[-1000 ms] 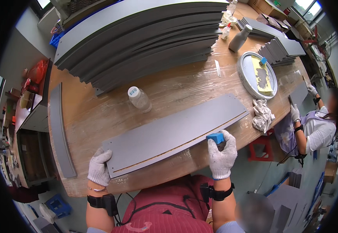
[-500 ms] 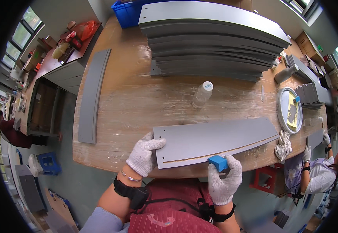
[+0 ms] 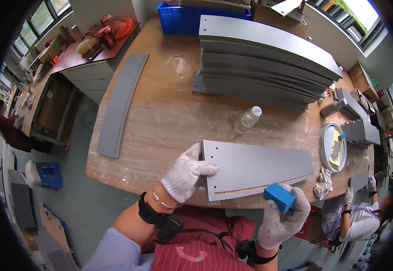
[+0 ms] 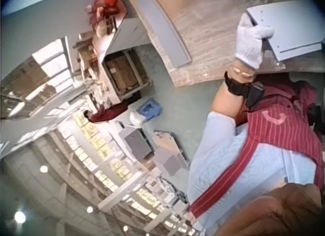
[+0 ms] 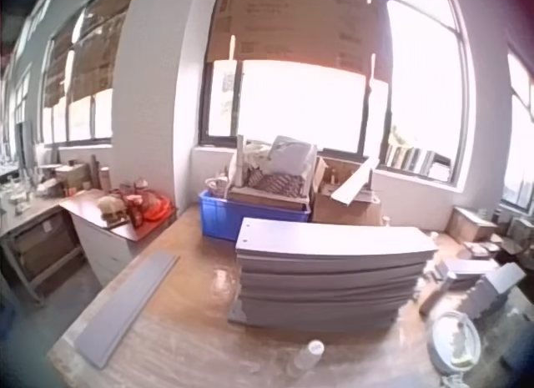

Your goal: The person wipes a gray metal panel with a cloth, then uses a blue sanding block to smooth the edges. They flip the panel and repeat the sanding and wiping process on the other side. The person stacks the finished panel with others on the table.

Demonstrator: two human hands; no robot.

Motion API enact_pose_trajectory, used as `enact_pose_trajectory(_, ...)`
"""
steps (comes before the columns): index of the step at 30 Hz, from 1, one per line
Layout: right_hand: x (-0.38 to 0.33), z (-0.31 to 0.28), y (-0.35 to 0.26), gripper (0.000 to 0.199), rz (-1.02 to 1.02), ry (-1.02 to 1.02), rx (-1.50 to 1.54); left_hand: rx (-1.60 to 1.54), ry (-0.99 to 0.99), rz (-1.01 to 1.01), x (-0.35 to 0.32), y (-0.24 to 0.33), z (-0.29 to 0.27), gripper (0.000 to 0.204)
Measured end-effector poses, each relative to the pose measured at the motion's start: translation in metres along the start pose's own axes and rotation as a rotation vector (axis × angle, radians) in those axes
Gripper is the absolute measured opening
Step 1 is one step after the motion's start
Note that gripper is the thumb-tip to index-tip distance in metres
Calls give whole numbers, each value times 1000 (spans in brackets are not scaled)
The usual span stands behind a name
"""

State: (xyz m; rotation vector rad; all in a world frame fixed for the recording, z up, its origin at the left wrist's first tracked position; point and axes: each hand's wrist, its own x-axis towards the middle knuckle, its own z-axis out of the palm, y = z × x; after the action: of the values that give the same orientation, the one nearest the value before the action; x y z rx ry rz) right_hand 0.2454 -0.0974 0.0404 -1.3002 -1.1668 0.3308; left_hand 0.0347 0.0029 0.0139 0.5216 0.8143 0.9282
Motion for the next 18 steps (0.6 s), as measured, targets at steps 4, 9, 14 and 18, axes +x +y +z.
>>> enact_pose_trajectory(4, 30, -42, -21, 57, 42, 324, -15, 421, -141, 167, -18, 57, 36, 52)
enact_pose_trajectory(9, 51, -51, -32, 61, 63, 482, 258, 1403, -496, 988, -42, 97, 51, 33)
enact_pose_trajectory(14, 47, -41, -35, 64, 365, 206, 523, 1450, -581, 1120, -45, 88, 39, 25)
enact_pose_trajectory(18, 35, -28, -22, 58, 582, -48, 641, 1198, -201, 1177, -35, 55, 23, 55)
